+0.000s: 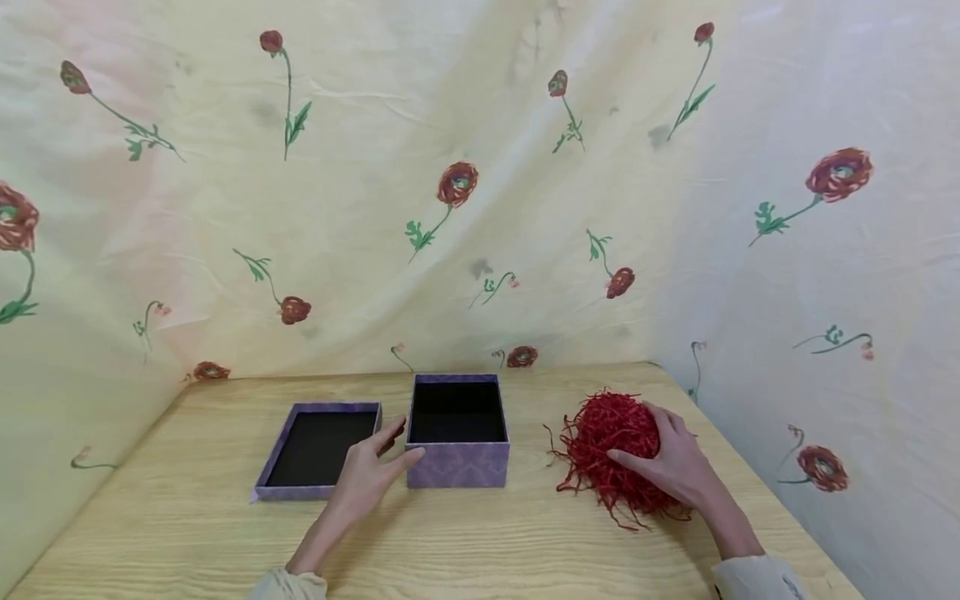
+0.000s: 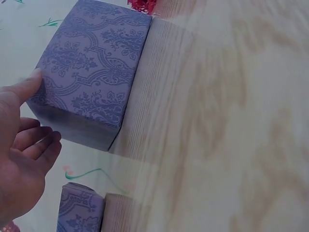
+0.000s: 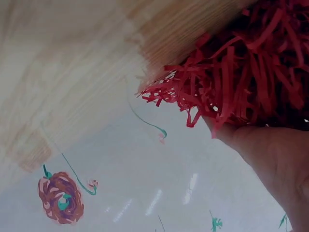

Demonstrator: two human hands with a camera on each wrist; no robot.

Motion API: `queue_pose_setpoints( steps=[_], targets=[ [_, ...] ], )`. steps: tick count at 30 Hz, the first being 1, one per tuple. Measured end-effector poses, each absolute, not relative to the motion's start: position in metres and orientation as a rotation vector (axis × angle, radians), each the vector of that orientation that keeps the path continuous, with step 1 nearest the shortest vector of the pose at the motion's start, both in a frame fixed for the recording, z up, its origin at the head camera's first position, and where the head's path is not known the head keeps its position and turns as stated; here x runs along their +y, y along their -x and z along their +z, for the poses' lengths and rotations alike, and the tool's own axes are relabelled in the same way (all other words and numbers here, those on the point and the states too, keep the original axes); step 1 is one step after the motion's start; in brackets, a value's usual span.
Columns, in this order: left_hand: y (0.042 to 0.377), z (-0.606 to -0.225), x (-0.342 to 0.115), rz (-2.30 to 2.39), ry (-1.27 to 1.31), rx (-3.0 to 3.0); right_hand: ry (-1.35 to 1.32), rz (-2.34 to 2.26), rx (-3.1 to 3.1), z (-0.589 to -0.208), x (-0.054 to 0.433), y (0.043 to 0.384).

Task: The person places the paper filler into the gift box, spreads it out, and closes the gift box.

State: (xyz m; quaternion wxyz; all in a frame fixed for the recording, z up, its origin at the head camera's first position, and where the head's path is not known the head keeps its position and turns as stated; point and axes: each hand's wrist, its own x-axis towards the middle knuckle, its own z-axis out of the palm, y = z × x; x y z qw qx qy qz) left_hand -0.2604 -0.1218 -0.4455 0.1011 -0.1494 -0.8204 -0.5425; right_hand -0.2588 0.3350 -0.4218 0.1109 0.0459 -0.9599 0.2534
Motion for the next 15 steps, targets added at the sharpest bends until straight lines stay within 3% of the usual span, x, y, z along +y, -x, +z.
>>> queue_pose_setpoints(
  steps=[15],
  targets=[
    [0.2591, -0.4444, -0.1210, -1.622, 0.473, -2.391, -0.214, 0.718, -2.842, -0.4275, 0.3357, 0.2687]
  ],
)
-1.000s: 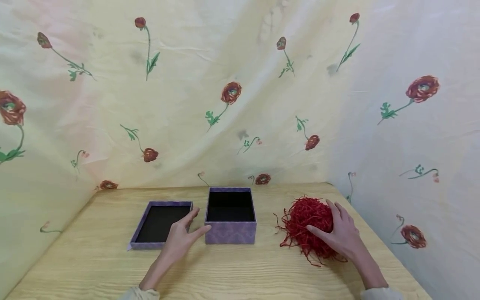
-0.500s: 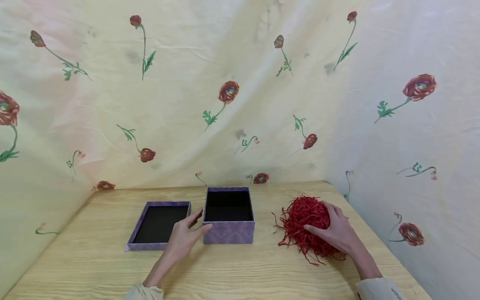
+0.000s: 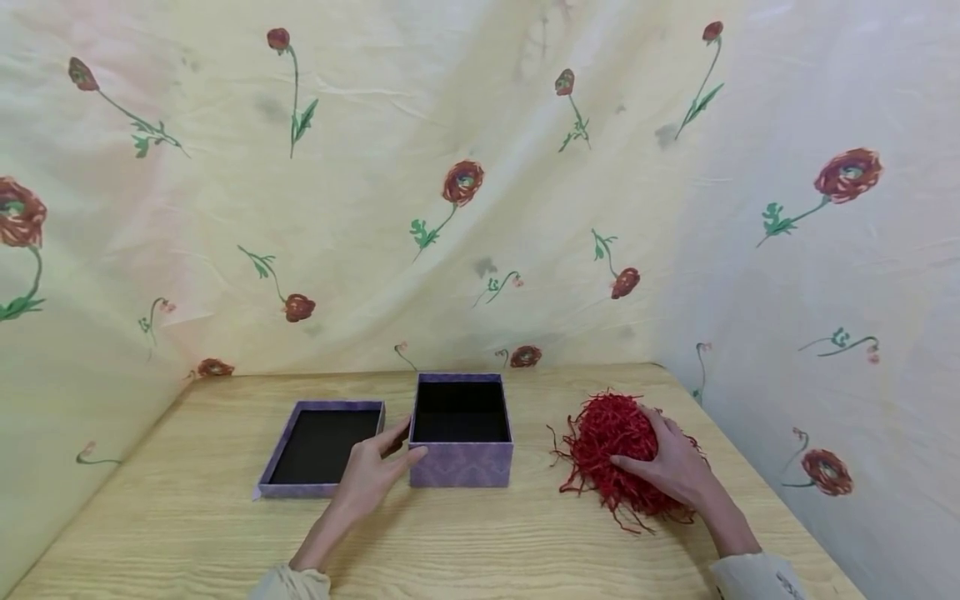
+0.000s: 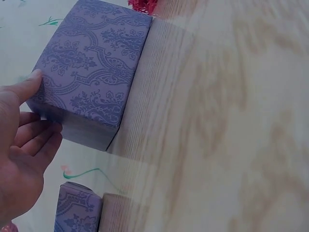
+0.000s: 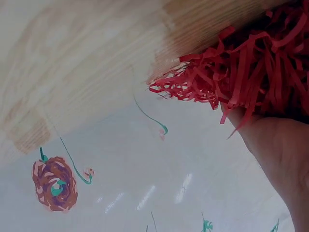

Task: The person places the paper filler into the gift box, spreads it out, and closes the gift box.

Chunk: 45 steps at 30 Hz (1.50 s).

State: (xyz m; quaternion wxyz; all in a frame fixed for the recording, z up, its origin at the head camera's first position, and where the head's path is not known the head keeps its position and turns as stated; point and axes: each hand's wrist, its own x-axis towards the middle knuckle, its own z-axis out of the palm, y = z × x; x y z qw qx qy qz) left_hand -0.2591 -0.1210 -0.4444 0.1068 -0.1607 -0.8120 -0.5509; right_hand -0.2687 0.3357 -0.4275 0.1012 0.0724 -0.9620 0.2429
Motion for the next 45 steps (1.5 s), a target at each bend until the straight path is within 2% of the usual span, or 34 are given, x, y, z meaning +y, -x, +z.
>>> queue_pose_setpoints(
  steps=[45],
  targets=[
    [0.262, -0.446, -0.123, -1.637, 0.470, -2.373, -0.282, 0.928, -2.687, -0.415, 0.341, 0.270]
  ],
)
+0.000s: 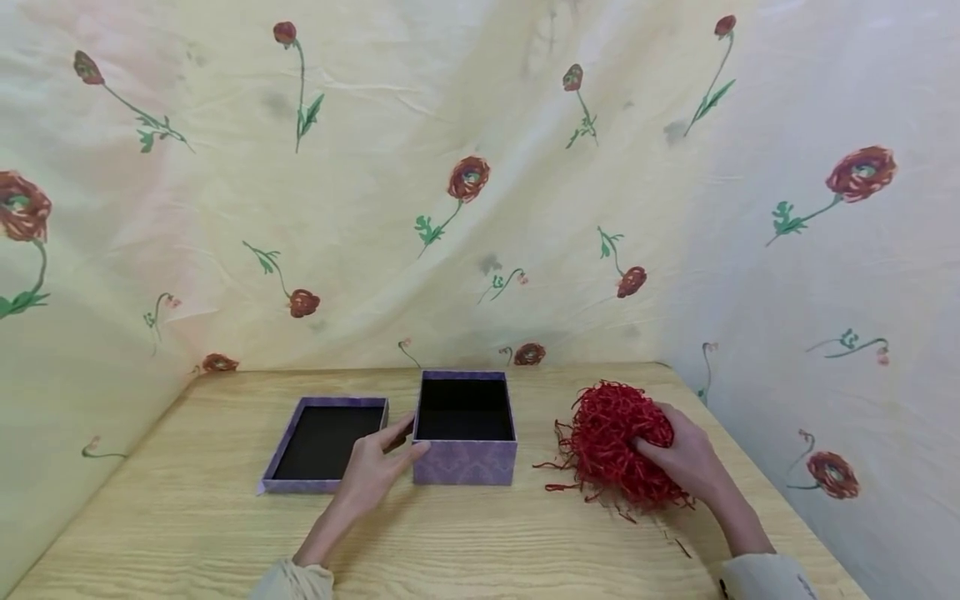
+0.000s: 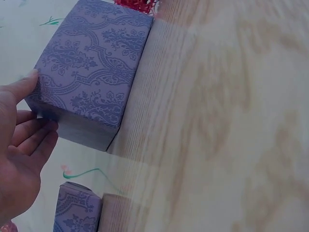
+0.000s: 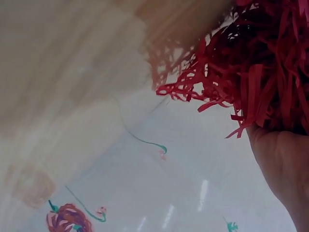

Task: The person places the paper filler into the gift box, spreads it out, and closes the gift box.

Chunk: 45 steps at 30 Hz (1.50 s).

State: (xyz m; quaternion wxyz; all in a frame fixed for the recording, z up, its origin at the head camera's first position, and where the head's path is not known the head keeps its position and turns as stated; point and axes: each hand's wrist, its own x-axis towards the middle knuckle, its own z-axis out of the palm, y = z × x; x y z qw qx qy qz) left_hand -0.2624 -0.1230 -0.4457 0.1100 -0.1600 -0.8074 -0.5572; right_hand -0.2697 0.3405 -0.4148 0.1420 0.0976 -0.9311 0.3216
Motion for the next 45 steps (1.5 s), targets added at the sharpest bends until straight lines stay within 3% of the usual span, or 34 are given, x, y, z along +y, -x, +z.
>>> queue_pose_setpoints(
  steps=[24, 45],
  targets=[
    [0.260, -0.442, -0.122, -1.644, 0.468, -2.362, -0.444, 1.049, -2.552, -0.363, 0.302, 0.275],
    [0.261, -0.445, -0.122, -1.639, 0.477, -2.355, -0.672, 1.171, -2.507, -0.341, 0.242, 0.302]
  ],
)
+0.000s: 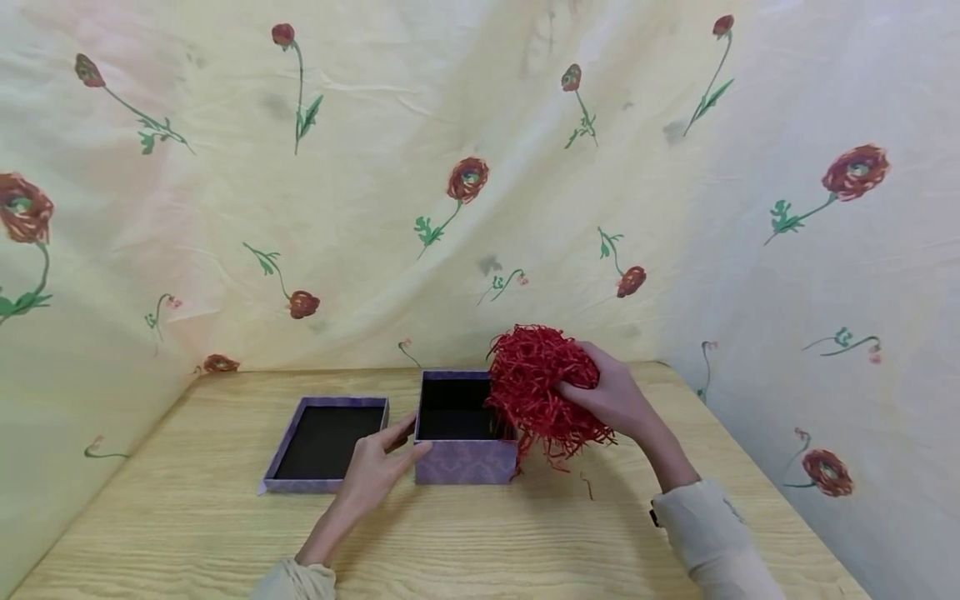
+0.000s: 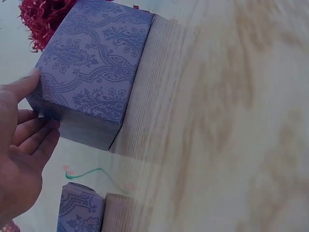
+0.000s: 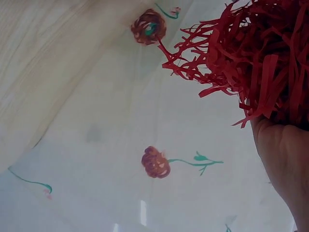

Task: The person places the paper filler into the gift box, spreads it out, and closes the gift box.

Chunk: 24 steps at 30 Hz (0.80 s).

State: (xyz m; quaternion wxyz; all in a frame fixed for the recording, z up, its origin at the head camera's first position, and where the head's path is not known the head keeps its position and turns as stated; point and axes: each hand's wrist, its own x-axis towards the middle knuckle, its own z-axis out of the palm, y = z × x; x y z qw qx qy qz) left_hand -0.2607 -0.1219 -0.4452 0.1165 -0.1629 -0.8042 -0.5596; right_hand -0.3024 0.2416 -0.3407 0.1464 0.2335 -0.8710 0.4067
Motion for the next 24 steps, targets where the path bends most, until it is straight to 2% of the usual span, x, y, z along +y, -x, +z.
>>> queue_pose_setpoints(
  steps=[24],
  targets=[
    [0.265, -0.447, -0.118, -1.633, 0.451, -2.344, -0.825, 1.196, -2.567, -0.341, 0.170, 0.329]
  ],
)
